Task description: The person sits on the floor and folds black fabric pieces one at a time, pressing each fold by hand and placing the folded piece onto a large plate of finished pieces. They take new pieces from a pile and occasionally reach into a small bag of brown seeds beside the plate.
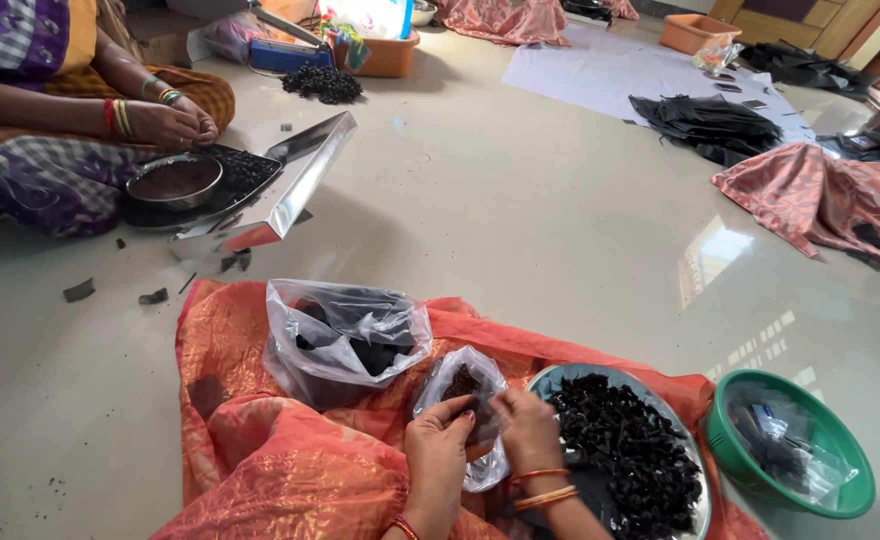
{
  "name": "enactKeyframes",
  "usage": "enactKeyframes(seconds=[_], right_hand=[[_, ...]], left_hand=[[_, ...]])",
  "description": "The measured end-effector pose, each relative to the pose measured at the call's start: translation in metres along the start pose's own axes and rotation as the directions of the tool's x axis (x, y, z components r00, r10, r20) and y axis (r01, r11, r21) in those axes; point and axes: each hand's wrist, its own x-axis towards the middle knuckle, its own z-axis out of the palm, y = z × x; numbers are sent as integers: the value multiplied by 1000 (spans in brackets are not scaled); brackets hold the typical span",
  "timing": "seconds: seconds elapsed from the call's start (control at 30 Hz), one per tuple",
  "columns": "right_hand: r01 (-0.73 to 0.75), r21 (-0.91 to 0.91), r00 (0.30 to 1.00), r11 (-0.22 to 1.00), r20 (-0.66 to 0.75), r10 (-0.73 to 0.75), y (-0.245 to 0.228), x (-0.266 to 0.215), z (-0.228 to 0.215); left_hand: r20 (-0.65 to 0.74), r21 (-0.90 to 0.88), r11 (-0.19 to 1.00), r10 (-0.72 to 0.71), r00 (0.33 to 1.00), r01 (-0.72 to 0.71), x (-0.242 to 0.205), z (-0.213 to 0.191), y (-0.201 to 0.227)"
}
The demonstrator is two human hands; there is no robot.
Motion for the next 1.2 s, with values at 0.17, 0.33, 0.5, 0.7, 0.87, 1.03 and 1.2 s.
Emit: enactKeyframes(seconds=[0.17,0.33,0.5,0.7,0.87,1.03,1.2], right_hand=[[-73,330,986,941,-116,117,-68,-11,-88],[332,147,943,932,-89,-322,-84,-35,-103],[415,-118,902,902,-81,-425,-79,-52,-103],[393,-134,912,910,-72,-404,-71,-69,-117],[314,-83,947,946,-36,-318,-72,-81,-145],[59,83,995,995,-83,-52,-74,-99,-185],[102,413,985,905,-171,-33,22,-122,-164]], left_hand=[[-2,38,999,-29,1000,29,-2,-1,2],[127,-41,998,-47,991,53,5,-6,-10],[173,-33,996,-80,982,87,6,-12,-20],[220,-57,986,-141,965,157,1,-7,-30],[219,33,984,-178,959,175,-24,8,-24],[233,113,971,-231,945,210,-46,23,-20],[233,130,959,-277,932,252,-69,44,-10]])
